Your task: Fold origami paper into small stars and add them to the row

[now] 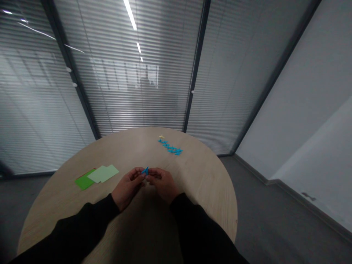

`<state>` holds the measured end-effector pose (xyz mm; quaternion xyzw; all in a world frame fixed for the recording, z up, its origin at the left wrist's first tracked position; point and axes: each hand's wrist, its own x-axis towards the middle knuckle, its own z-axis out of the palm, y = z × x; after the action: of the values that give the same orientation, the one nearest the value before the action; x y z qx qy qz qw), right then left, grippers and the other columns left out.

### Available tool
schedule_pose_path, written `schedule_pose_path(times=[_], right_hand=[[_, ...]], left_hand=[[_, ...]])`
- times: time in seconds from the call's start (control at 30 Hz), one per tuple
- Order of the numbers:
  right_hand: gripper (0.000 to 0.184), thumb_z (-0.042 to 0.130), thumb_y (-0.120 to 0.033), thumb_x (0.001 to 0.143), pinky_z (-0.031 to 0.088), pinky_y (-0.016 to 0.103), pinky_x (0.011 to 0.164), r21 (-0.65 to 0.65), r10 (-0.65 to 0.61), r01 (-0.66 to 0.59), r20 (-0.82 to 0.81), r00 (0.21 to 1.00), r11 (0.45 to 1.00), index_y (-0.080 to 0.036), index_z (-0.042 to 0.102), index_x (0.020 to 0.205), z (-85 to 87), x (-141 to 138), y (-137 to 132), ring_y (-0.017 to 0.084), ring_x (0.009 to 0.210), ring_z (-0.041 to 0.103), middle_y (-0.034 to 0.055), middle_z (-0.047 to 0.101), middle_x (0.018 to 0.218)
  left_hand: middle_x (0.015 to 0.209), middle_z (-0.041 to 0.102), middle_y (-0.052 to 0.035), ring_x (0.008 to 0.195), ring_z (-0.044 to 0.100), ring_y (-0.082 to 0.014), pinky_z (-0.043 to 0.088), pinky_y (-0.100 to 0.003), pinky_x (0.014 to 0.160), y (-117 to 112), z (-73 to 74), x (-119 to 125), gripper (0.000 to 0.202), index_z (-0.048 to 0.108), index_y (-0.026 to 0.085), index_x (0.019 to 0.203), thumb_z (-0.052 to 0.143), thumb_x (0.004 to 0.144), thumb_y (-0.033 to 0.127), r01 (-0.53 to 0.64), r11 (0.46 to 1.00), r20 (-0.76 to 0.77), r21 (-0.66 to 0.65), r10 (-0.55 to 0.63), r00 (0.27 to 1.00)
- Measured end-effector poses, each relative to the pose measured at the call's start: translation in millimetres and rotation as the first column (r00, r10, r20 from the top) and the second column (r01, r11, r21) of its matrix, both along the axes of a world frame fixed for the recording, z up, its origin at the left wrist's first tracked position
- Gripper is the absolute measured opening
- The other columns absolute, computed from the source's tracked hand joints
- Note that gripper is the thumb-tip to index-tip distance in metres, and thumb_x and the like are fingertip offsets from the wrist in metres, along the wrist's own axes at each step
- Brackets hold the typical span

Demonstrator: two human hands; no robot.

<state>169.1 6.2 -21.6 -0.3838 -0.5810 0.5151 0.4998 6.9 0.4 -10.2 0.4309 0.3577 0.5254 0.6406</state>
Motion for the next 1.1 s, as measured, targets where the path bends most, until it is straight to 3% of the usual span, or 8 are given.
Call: schedule_pose_path(times=[0.13,0.3,0.47,0.67,0.9,1.1], right_hand=[[0.033,0.079,-0.036,0.076,0.053,0.033,0.073,0.028,-0.019,0.020,-0.011,1.000,0.999,-0.018,0.072,0.103,-0.9,1.1,2.0,0.018,0.080,0.068,0.0073,0.075,0.094],[0.032,0.077,-0.037,0.078,0.053,0.036,0.080,0.070,-0.020,0.014,0.079,0.997,0.997,-0.018,0.073,0.103,6.6,4.8,0.3,0.020,0.084,0.069,0.0069,0.075,0.093],[0.032,0.075,-0.038,0.080,0.054,0.037,0.085,0.086,0.013,-0.020,0.082,0.997,0.996,-0.019,0.071,0.105,5.1,1.9,-0.1,0.021,0.092,0.070,0.0079,0.075,0.100],[0.030,0.077,-0.039,0.077,0.054,0.037,0.085,0.077,-0.041,0.038,0.044,0.998,0.996,-0.019,0.071,0.097,4.1,-2.2,0.2,0.021,0.089,0.070,0.0067,0.075,0.094],[0.024,0.076,-0.034,0.077,0.053,0.035,0.080,0.048,-0.032,0.030,0.031,0.999,0.998,-0.017,0.072,0.093,9.4,-0.1,-2.4,0.018,0.078,0.068,0.0045,0.074,0.086],[0.026,0.074,-0.038,0.079,0.051,0.032,0.074,0.048,-0.019,0.016,0.065,0.998,0.999,-0.016,0.073,0.092,11.8,2.1,-2.5,0.017,0.074,0.065,0.0030,0.071,0.080]], left_hand=[[0.092,0.070,-0.0048,0.073,0.063,-0.0130,0.047,-0.024,0.064,-1.6,6.8,-3.0,0.043,0.064,0.017,0.105,0.082,0.072,0.037,0.015,0.999,-0.090,0.046,-0.010,0.996],[0.087,0.069,-0.0029,0.061,0.055,-0.0086,0.043,-0.022,0.058,-2.0,15.5,-8.1,0.039,0.068,0.017,0.105,0.079,0.076,0.040,0.024,0.996,-0.242,0.086,-0.002,0.970],[0.085,0.069,-0.0028,0.064,0.057,-0.0099,0.045,-0.022,0.061,-0.9,8.8,-7.2,0.037,0.069,0.017,0.100,0.080,0.073,0.040,-0.028,0.996,-0.179,0.085,0.043,0.983],[0.073,0.064,0.0009,0.050,0.048,-0.0063,0.035,-0.020,0.048,-2.9,7.3,-5.2,0.035,0.067,0.015,0.094,0.082,0.070,0.036,-0.032,0.999,-0.151,0.039,0.037,0.988],[0.083,0.072,-0.0040,0.069,0.065,-0.0150,0.051,-0.028,0.069,-5.3,16.3,-5.5,0.030,0.068,0.016,0.097,0.077,0.075,0.034,-0.065,0.987,-0.239,0.150,0.101,0.966],[0.073,0.072,-0.0044,0.068,0.066,-0.0165,0.050,-0.028,0.068,-3.8,16.0,-7.6,0.023,0.070,0.015,0.089,0.076,0.076,0.034,-0.061,0.986,-0.310,0.154,0.107,0.945]])
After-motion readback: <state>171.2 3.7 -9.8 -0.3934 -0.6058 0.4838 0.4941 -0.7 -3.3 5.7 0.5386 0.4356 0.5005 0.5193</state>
